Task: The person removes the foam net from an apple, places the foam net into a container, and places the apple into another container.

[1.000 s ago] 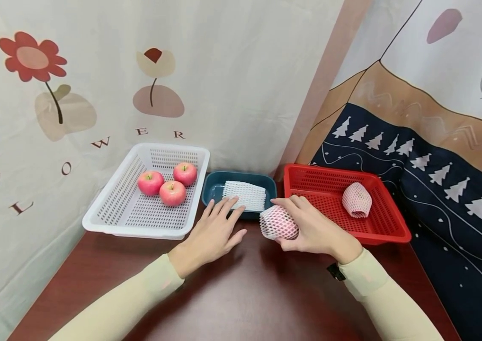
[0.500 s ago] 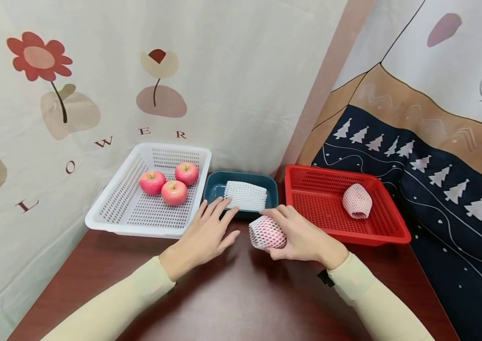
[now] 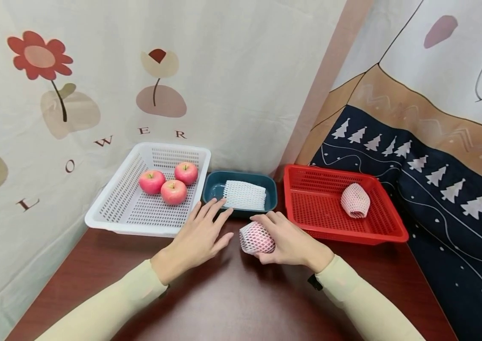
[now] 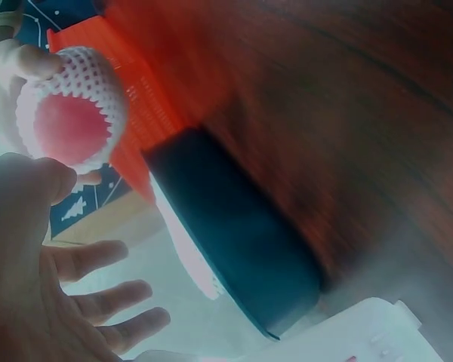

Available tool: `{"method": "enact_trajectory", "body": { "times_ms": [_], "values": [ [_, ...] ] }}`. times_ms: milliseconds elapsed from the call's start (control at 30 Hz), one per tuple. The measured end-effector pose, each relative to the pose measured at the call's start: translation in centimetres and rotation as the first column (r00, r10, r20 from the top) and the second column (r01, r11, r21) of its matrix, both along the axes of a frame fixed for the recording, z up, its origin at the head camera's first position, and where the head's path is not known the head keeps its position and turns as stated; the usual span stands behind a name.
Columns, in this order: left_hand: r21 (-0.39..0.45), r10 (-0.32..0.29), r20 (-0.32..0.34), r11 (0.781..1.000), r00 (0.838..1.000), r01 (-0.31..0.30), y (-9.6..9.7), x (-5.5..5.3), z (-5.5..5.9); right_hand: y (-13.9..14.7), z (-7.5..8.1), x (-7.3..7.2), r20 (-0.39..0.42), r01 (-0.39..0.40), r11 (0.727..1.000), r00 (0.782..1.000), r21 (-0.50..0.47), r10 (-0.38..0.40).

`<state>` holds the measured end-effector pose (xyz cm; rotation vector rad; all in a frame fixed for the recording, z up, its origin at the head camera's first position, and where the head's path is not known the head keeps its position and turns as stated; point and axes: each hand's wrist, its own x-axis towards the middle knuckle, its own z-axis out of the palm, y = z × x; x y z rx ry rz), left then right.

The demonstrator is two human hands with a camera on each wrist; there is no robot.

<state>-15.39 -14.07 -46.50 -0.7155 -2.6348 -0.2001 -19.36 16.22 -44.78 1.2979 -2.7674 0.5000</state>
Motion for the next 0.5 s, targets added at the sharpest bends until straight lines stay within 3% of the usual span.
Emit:
{"method": "enact_trajectory", "body": {
  "times_ms": [167, 500],
  "values": [
    [-0.01, -0.011, -0.019, 1.0, 1.0, 0.011, -0.2, 0.3, 0.1, -0.9, -0.8, -0.3, -0.019, -0.008, 1.0, 1.0, 0.021, 0.009],
    [-0.012, -0.034, 0.025, 0.999, 0.999, 0.035, -0.3, 1.2, -0.1, -1.8, -2.6, -0.4, -0.044, -0.002, 0.998, 0.999, 0.061, 0.004]
  ]
}}
